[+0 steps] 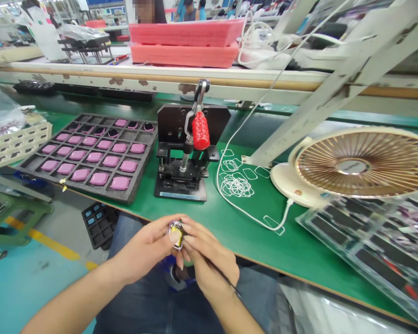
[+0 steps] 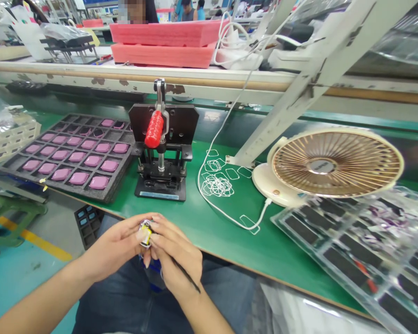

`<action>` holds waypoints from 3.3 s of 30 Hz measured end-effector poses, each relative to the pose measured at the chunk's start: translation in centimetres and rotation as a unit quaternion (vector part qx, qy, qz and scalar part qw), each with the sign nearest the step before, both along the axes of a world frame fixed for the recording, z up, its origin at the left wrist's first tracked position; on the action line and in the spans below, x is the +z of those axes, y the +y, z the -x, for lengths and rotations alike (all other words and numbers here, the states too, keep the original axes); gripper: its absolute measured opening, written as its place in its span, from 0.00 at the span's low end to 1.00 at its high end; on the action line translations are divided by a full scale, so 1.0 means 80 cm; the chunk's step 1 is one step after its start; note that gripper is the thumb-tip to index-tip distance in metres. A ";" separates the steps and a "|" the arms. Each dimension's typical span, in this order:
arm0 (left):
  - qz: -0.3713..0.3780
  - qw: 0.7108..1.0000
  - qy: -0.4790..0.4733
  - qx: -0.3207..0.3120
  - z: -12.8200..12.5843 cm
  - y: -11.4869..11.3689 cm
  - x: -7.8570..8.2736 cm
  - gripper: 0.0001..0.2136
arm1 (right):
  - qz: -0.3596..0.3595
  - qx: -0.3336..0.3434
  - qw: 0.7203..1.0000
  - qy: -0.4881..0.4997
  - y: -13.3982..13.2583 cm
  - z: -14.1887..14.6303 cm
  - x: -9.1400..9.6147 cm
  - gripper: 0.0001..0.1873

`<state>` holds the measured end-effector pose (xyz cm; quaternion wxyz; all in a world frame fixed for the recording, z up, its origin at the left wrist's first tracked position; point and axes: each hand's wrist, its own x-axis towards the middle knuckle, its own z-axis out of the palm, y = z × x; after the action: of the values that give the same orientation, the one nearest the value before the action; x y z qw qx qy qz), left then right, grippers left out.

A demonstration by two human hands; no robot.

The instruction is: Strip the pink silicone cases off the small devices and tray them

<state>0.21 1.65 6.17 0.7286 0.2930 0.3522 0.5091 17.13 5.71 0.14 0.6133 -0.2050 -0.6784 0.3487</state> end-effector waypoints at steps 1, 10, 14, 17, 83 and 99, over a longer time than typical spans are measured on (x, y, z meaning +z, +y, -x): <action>0.013 1.000 -0.027 -0.003 0.000 0.001 -0.001 0.21 | 0.024 -0.003 1.000 0.018 -0.001 0.000 -0.001 0.22; 0.090 0.988 -0.108 0.070 -0.010 0.012 -0.013 0.16 | 0.210 -0.041 0.964 0.158 -0.006 -0.017 -0.013 0.08; 0.115 0.983 -0.108 0.098 -0.010 0.014 -0.023 0.15 | 0.198 -0.245 0.949 0.022 0.056 -0.063 0.020 0.12; 0.123 0.983 -0.106 0.084 -0.010 0.013 -0.030 0.15 | 0.192 -0.316 0.912 -0.180 0.127 -0.104 0.052 0.20; 0.047 0.980 -0.050 0.189 -0.057 -0.009 -0.032 0.17 | -0.034 -0.071 0.969 -0.236 -0.027 -0.050 0.044 0.11; -0.057 0.988 -0.033 0.138 -0.041 -0.015 -0.045 0.16 | 0.019 -0.061 0.947 -0.314 -0.016 -0.064 0.044 0.14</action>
<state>3.49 0.47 2.56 0.6444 0.2659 0.3357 0.6335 22.26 4.43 3.66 0.3852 -0.3566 -0.8160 0.2421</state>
